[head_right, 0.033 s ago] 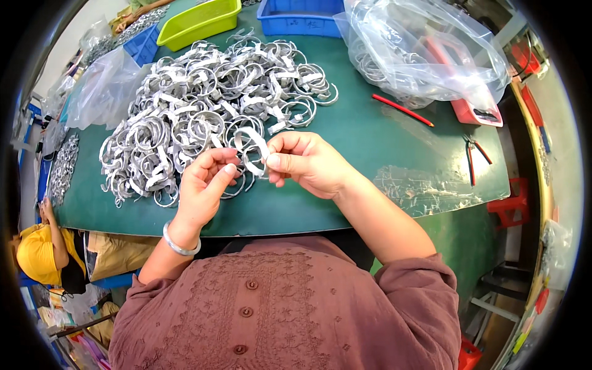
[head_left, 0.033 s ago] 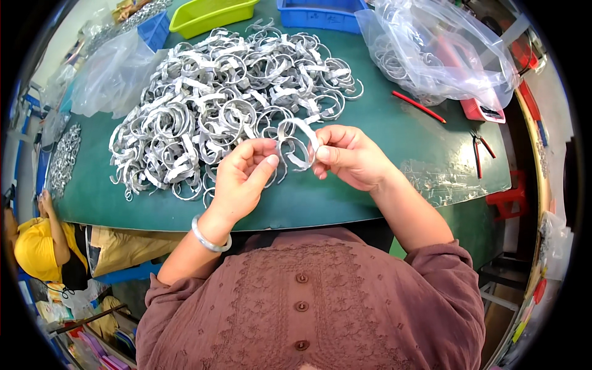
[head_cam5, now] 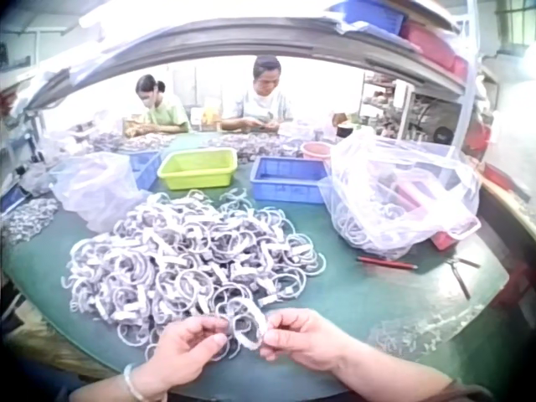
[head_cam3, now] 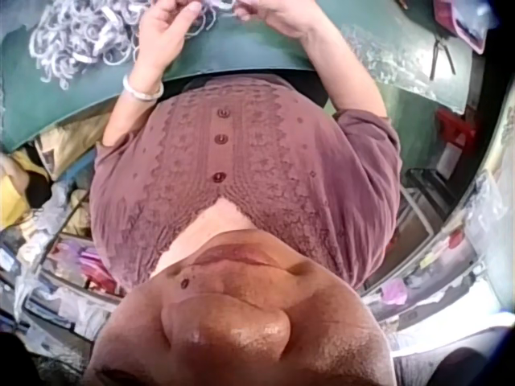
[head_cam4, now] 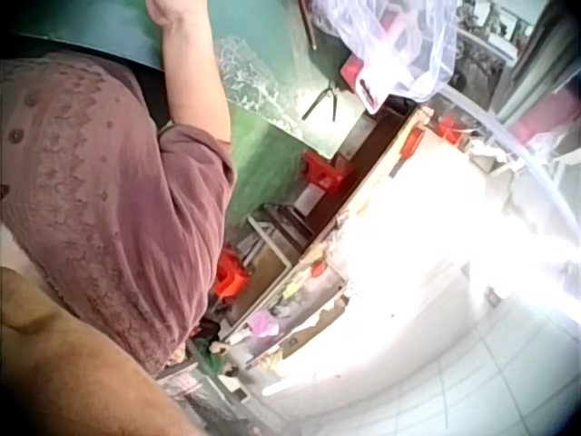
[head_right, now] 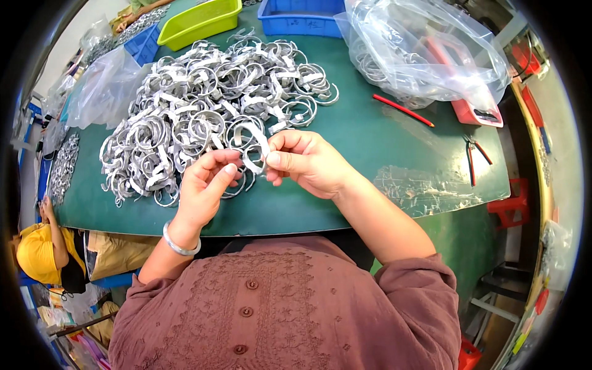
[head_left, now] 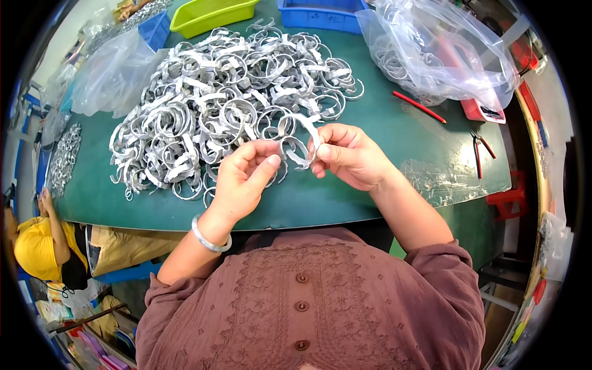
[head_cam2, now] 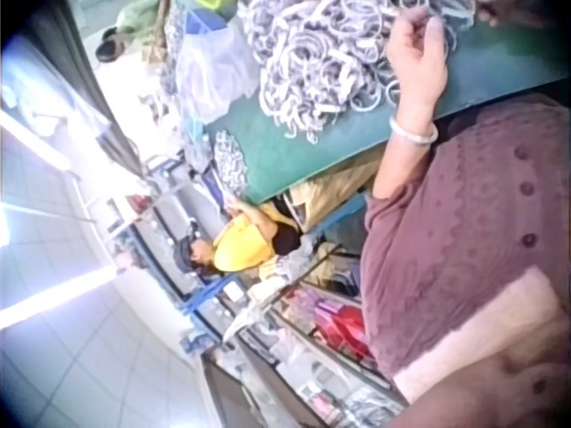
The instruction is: The person picks up metal brackets from a large pile, joins two pieces together by hand, and places the assembled component into a plastic bag.
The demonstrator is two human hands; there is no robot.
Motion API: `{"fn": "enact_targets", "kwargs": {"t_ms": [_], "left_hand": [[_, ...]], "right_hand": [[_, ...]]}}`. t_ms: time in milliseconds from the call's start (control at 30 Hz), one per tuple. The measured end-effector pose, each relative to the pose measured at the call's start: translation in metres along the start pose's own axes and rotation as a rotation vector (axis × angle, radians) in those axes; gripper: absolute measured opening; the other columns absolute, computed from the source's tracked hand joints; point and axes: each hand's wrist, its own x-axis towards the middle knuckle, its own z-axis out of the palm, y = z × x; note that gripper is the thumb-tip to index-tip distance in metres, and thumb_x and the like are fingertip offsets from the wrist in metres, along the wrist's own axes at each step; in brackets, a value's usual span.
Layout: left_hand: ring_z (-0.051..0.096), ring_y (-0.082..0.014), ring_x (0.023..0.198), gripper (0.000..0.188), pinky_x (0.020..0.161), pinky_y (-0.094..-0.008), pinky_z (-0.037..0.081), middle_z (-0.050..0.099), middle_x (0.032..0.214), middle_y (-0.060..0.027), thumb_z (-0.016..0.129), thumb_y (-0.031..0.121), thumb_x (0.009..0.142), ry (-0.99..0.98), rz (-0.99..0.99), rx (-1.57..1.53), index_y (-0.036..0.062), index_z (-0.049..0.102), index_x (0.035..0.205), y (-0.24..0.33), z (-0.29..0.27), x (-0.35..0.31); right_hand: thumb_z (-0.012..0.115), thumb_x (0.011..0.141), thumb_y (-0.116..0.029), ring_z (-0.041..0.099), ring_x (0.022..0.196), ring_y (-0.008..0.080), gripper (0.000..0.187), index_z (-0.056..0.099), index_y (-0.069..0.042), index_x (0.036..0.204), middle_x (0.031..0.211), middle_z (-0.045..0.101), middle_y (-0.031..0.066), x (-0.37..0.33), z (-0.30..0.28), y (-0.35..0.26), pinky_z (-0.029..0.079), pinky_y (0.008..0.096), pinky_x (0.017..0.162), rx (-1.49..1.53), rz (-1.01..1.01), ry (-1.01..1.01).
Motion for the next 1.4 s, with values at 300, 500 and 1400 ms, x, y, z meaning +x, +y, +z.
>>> {"fn": "enact_targets", "kwargs": {"t_ms": [300,500,1400], "left_hand": [[0.056,-0.0099,0.072,0.019,0.064,-0.0216,0.046,0.061,0.086,-0.0050,0.056,0.010,0.083,-0.014,-0.200,-0.361,0.0010,0.057,0.100,0.006,0.009,0.000],[0.059,-0.0122,0.074,0.020,0.066,-0.0225,0.047,0.062,0.086,-0.0073,0.056,0.008,0.082,0.041,-0.201,-0.433,0.0006,0.055,0.101,0.007,0.007,0.003],[0.055,-0.0102,0.069,0.020,0.064,-0.0218,0.045,0.059,0.082,-0.0035,0.051,0.011,0.085,0.047,-0.209,-0.401,0.0008,0.056,0.102,0.001,-0.003,0.006]], "right_hand": [[0.059,0.078,-0.003,0.055,0.071,0.0113,0.015,0.060,0.000,0.093,0.079,0.059,0.0051,0.003,0.007,0.023,0.045,0.0242,0.066,-0.206,-0.233,0.047],[0.057,0.079,-0.003,0.056,0.075,0.0126,0.026,0.054,0.002,0.105,0.085,0.059,0.0061,-0.003,0.016,0.012,0.045,0.0245,0.069,-0.250,-0.148,0.117],[0.049,0.086,-0.009,0.059,0.069,0.0131,0.025,0.052,0.002,0.109,0.090,0.062,0.0111,-0.007,0.001,0.007,0.048,0.0250,0.062,-0.192,-0.153,0.177]]}}
